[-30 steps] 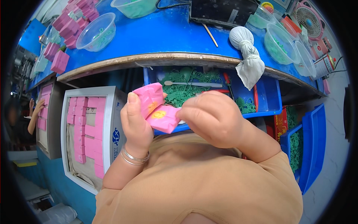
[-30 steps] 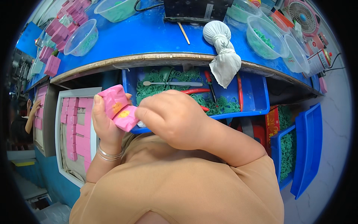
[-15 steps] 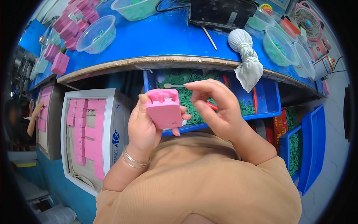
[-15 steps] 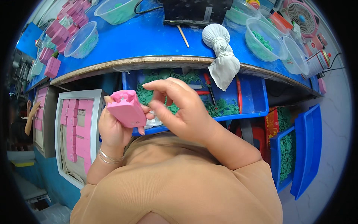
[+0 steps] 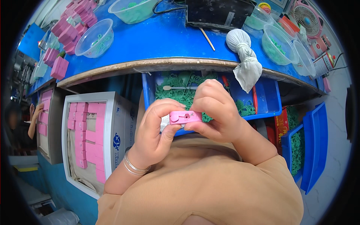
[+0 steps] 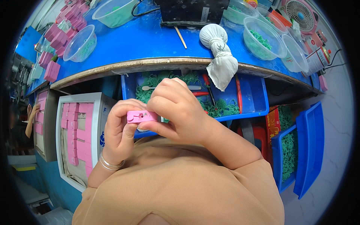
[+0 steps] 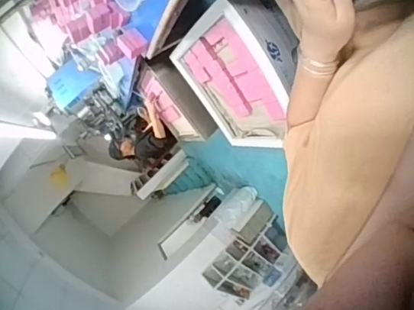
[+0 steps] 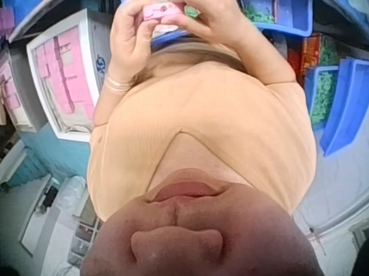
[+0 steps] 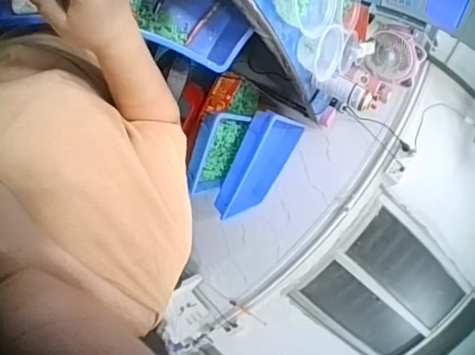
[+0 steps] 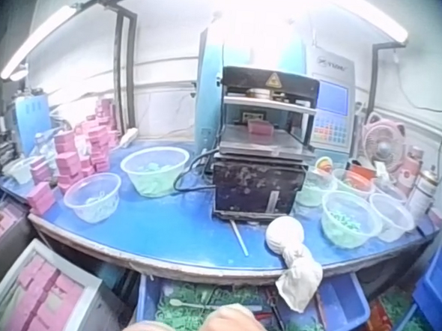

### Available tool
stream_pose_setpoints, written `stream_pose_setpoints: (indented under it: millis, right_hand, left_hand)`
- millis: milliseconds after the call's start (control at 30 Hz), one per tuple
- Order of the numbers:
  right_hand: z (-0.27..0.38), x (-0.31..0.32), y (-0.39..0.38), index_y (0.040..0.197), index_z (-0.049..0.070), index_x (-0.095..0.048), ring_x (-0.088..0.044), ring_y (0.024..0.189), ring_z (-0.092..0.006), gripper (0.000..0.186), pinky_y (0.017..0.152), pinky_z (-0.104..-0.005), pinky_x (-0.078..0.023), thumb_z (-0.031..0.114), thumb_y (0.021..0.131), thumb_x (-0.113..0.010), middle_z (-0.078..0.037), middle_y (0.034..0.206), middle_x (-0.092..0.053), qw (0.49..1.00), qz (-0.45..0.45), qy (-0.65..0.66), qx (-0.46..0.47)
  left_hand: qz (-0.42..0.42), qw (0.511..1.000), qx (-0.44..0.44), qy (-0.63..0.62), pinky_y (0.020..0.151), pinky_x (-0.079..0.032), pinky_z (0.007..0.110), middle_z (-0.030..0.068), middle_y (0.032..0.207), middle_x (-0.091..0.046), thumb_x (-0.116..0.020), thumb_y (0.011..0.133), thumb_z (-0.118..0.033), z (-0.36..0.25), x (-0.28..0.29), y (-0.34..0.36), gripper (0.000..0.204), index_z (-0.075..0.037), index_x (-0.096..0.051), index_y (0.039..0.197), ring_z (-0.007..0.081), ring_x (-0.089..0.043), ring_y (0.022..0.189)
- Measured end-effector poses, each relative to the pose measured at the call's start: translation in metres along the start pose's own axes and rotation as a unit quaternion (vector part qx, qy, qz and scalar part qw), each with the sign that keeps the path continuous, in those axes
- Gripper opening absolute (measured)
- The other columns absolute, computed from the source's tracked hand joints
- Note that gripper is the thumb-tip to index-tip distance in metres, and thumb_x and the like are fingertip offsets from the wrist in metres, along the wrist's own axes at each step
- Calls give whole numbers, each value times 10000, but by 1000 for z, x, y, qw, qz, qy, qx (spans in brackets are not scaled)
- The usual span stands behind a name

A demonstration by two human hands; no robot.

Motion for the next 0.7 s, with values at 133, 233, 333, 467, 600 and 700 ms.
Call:
stream_pose_setpoints:
  millis: [133, 233, 333, 467, 600, 700]
  right_hand:
    - [0, 0, -2, 773, 67, -562, -469, 683, -229, 254, 629, -333, -345, 241, 697, -729, -63, 752, -502, 1000, -11, -9, -6]
    - [2, 1, 0, 790, 66, -579, -521, 697, -238, 214, 627, -332, -388, 180, 690, -730, -73, 782, -549, 999, -38, 28, -27]
    - [3, 2, 0, 803, 59, -590, -558, 687, -248, 176, 607, -332, -425, 118, 694, -715, -79, 779, -582, 998, -45, 41, -32]
    - [2, 4, -1, 774, 56, -576, -575, 667, -256, 133, 583, -333, -443, 71, 706, -689, -80, 764, -598, 999, -35, -2, -10]
    - [-1, 15, -9, 714, 57, -528, -501, 570, -248, 136, 520, -313, -396, 51, 743, -661, -64, 678, -537, 993, -89, -65, -51]
    - [-8, 23, -16, 736, 50, -499, -430, 532, -209, 161, 497, -288, -342, 64, 770, -656, -56, 660, -481, 991, -74, -68, -90]
  left_hand:
    - [4, 963, -110, 244, 750, -406, 357, 117, 890, -544, -607, 790, -83, -19, 5, 8, 214, -19, -529, 978, 276, -515, 808]
    - [-8, 950, -121, 287, 723, -398, 359, 112, 882, -540, -627, 756, -66, -21, 5, 7, 218, -21, -550, 956, 279, -505, 787]
    - [-17, 942, -125, 312, 718, -398, 360, 111, 886, -534, -639, 741, -58, -22, 5, 4, 242, -22, -555, 965, 276, -503, 781]
    - [-15, 923, -144, 356, 711, -403, 363, 111, 889, -527, -653, 727, -53, -21, 2, 4, 275, -25, -556, 983, 280, -500, 773]
    - [-33, 936, -110, 332, 682, -412, 334, 110, 885, -527, -643, 751, -55, -22, 4, 3, 258, -18, -552, 990, 256, -506, 772]
    - [-78, 962, -62, 255, 654, -421, 291, 108, 894, -528, -618, 793, -53, -14, 10, 0, 218, -4, -548, 993, 214, -515, 782]
Point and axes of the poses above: each hand's wrist, its own y-axis towards the middle knuckle, its own x-axis out of the back of the hand, z = x × y, the point moved 4 cm from there along y, towards the middle knuckle
